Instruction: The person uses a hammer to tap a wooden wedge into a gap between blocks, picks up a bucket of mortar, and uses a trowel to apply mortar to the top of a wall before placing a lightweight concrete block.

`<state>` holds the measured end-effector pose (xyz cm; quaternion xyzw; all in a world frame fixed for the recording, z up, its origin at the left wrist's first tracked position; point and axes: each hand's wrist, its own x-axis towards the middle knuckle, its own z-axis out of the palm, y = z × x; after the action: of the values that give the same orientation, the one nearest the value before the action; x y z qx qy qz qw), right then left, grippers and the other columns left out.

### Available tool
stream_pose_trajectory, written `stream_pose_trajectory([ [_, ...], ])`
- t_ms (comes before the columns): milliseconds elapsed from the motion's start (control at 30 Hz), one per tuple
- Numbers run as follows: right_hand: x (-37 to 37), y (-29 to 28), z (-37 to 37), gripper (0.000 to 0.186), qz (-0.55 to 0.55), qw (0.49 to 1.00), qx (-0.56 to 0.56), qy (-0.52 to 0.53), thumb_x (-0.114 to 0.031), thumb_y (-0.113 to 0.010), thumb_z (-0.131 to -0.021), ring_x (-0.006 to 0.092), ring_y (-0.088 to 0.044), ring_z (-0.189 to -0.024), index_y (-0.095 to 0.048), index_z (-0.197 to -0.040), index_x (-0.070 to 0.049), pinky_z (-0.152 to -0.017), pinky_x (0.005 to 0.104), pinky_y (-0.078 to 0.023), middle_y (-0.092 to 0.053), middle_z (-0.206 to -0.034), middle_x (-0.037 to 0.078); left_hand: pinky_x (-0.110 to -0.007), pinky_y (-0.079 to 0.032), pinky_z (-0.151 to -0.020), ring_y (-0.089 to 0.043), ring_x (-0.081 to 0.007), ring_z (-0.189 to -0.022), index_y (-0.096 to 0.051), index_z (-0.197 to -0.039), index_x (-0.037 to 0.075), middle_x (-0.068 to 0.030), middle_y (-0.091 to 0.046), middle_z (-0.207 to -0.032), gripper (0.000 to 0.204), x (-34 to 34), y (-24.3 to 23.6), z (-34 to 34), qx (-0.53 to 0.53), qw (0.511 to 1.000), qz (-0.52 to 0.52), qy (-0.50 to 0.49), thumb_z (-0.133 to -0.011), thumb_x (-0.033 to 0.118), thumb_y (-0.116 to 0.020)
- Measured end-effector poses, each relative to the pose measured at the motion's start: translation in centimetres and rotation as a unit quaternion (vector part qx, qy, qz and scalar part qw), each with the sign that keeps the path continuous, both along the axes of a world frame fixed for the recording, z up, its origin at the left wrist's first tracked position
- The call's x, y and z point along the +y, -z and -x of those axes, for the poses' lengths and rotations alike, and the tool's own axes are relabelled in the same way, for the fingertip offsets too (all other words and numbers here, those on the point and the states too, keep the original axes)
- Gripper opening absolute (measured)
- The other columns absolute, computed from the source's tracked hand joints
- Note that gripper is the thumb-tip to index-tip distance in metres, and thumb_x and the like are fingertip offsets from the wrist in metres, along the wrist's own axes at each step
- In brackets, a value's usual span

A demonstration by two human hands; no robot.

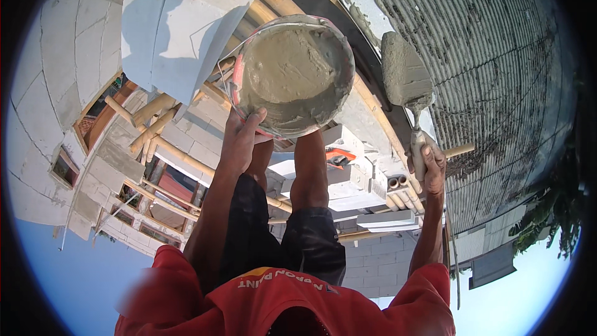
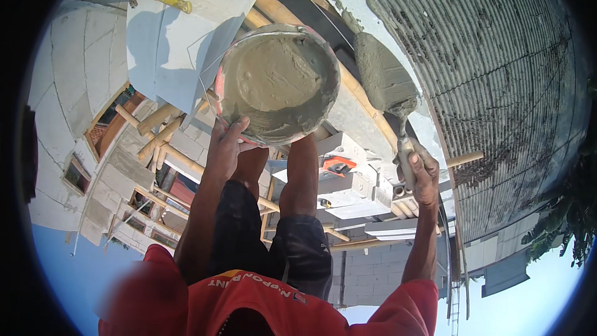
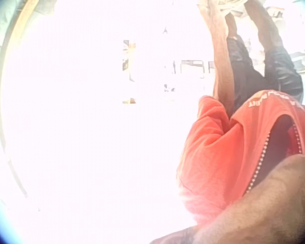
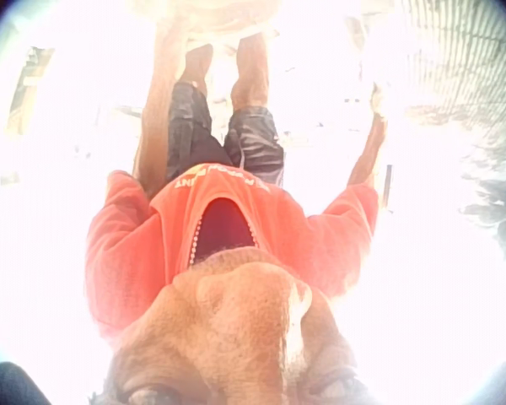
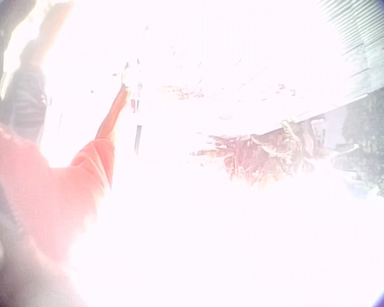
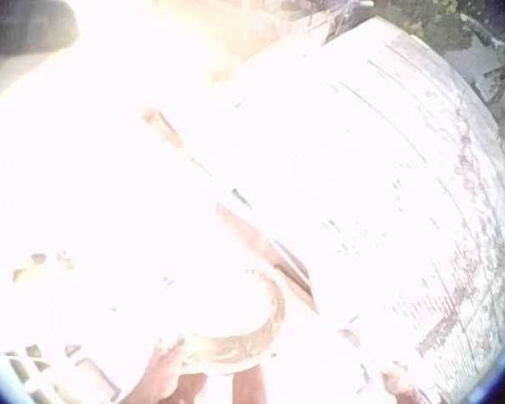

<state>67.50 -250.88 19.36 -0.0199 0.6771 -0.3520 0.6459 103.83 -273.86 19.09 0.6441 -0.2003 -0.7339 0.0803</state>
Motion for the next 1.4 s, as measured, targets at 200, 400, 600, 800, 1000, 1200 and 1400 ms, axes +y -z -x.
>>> stream_pose_trajectory([
  [200,-0.1,8.4,5.4,0.059,-0.077,0.981,0.128,-0.125,-0.048,-0.066,-0.096,0.0134,-0.060,-0.086,-0.062,-0.136,-0.005,-0.077,0.0289,-0.051,-0.067,-0.104,0.006,-0.044,-0.064,-0.085,-0.061,-0.0290,-0.120,-0.024,-0.150,0.000,-0.0197,-0.051,-0.139,0.062,0.8,1.8,-1.2,-0.030,0.999,0.034,0.024,-0.098,0.011,-0.056],
  [400,4.7,17.3,6.5,0.059,-0.096,0.935,0.210,-0.270,-0.045,-0.064,-0.097,0.0200,-0.065,-0.098,-0.059,-0.138,-0.003,-0.084,0.0328,-0.053,-0.069,-0.120,0.015,-0.044,-0.065,-0.082,-0.066,-0.0282,-0.112,-0.036,-0.144,-0.004,-0.0179,-0.057,-0.130,0.055,1.0,1.6,-0.6,-0.077,0.996,0.041,0.034,-0.097,0.014,-0.058],
  [600,5.2,16.1,6.0,0.055,-0.074,0.938,0.211,-0.266,-0.040,-0.061,-0.100,0.0272,-0.064,-0.119,-0.059,-0.135,0.002,-0.098,0.0354,-0.050,-0.065,-0.132,0.020,-0.044,-0.064,-0.086,-0.058,-0.0283,-0.125,-0.023,-0.153,0.000,-0.0180,-0.049,-0.141,0.066,1.1,1.5,-2.0,-0.068,0.995,0.029,0.071,-0.098,0.013,-0.057],
  [800,4.9,9.6,6.8,0.058,-0.102,0.991,0.080,-0.030,-0.037,-0.069,-0.097,0.0154,-0.063,-0.103,-0.056,-0.141,-0.002,-0.084,0.0287,-0.052,-0.066,-0.123,0.009,-0.042,-0.051,-0.106,-0.046,-0.0277,-0.139,-0.010,-0.159,0.000,-0.0202,-0.039,-0.153,0.076,0.6,-0.9,-0.3,-0.048,0.998,-0.023,0.016,-0.098,0.009,-0.054],
  [1000,-2.1,-3.9,4.8,0.054,-0.060,0.988,-0.032,-0.141,-0.037,-0.075,-0.092,0.0139,-0.064,-0.094,-0.064,-0.131,-0.002,-0.080,0.0282,-0.052,-0.068,-0.112,0.007,-0.040,-0.053,-0.100,-0.051,-0.0271,-0.134,-0.014,-0.158,-0.002,-0.0207,-0.043,-0.148,0.074,1.2,-1.7,-1.2,-0.047,0.990,0.107,0.076,-0.097,0.010,-0.054],
  [1200,-10.6,-8.1,-2.4,0.046,0.107,0.847,0.264,-0.448,-0.026,-0.073,-0.091,0.0292,-0.071,-0.090,-0.058,-0.131,-0.007,-0.076,0.0397,-0.058,-0.064,-0.114,0.014,-0.040,-0.051,-0.104,-0.049,-0.0283,-0.135,-0.018,-0.156,-0.004,-0.0215,-0.044,-0.147,0.073,-0.3,-4.0,0.3,-0.057,0.982,0.143,0.107,-0.095,0.010,-0.055],
  [1400,-12.9,-8.2,-5.7,0.049,0.042,0.734,0.411,-0.539,-0.018,-0.067,-0.093,0.0329,-0.067,-0.088,-0.050,-0.138,-0.011,-0.071,0.0461,-0.058,-0.057,-0.109,0.013,-0.044,-0.026,-0.122,-0.027,-0.0358,-0.150,-0.024,-0.157,0.001,-0.0249,-0.027,-0.160,0.070,-1.4,-6.4,0.8,-0.122,0.937,0.246,0.214,-0.094,0.009,-0.053],
])
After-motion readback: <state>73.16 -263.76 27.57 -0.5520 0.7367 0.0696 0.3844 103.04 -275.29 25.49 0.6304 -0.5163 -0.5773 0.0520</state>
